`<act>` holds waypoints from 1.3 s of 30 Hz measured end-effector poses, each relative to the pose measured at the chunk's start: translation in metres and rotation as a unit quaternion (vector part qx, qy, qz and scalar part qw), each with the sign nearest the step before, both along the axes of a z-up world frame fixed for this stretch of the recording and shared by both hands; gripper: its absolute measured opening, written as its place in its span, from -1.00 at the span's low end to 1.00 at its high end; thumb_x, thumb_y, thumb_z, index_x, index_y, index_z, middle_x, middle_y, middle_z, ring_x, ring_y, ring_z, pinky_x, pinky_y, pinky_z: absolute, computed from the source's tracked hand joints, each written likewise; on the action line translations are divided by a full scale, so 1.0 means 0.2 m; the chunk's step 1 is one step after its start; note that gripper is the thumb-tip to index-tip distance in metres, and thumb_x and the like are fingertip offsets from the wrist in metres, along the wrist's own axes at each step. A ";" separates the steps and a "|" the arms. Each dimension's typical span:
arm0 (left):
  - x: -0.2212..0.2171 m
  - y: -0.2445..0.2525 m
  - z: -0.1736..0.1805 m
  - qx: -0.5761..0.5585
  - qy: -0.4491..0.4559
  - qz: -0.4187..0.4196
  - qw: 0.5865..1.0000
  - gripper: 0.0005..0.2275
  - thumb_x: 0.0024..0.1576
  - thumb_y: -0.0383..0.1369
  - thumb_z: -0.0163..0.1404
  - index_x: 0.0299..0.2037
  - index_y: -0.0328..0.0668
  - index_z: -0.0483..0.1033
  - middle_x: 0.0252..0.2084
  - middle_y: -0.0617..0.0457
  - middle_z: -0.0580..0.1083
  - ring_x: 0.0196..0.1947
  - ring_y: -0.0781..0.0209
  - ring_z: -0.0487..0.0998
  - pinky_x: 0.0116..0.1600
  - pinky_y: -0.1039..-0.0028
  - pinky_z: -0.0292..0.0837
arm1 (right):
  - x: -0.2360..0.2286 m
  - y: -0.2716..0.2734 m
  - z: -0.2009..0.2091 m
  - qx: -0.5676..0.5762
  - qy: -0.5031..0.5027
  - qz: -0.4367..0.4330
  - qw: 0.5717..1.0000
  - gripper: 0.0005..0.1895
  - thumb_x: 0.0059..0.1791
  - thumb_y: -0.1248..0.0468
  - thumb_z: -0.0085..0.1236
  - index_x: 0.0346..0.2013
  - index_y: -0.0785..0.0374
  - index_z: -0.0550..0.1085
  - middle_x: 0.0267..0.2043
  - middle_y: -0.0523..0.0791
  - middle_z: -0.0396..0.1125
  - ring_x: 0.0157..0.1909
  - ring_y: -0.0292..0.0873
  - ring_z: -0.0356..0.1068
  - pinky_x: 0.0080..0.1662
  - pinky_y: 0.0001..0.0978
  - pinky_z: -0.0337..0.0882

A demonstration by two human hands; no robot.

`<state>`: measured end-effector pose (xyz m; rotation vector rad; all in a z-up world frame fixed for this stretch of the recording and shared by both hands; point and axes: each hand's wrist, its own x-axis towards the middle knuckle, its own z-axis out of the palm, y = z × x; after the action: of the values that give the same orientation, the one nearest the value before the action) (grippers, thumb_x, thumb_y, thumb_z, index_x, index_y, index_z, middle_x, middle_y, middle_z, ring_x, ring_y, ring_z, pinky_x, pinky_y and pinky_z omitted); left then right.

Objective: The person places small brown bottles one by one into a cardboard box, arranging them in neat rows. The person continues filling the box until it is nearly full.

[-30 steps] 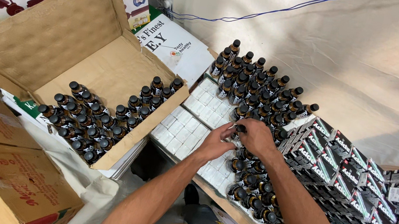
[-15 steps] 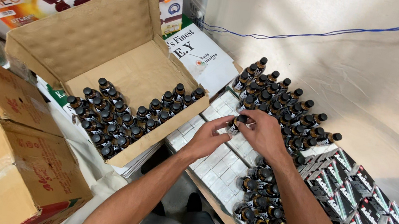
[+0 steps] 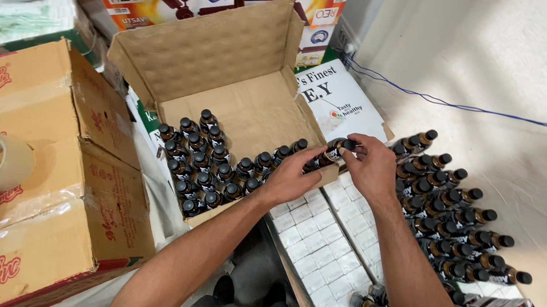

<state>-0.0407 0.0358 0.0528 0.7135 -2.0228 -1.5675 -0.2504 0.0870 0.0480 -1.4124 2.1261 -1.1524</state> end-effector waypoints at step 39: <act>0.01 -0.13 -0.34 -0.138 -0.079 0.070 0.985 -0.54 0.21 -0.46 -0.16 0.36 -0.34 0.25 0.37 -0.37 0.24 0.43 -0.49 0.10 0.42 -0.27 0.06 | -0.07 -0.24 -0.33 0.100 0.065 0.034 0.992 -0.64 0.00 0.17 0.19 0.10 0.08 0.56 0.01 -0.10 0.54 0.10 -0.03 0.51 0.14 -0.04 0.48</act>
<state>-0.0394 0.0095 -0.0153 0.8716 -2.1952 -1.1550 -0.2643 0.0394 -0.0177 -1.4881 2.1919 -0.8167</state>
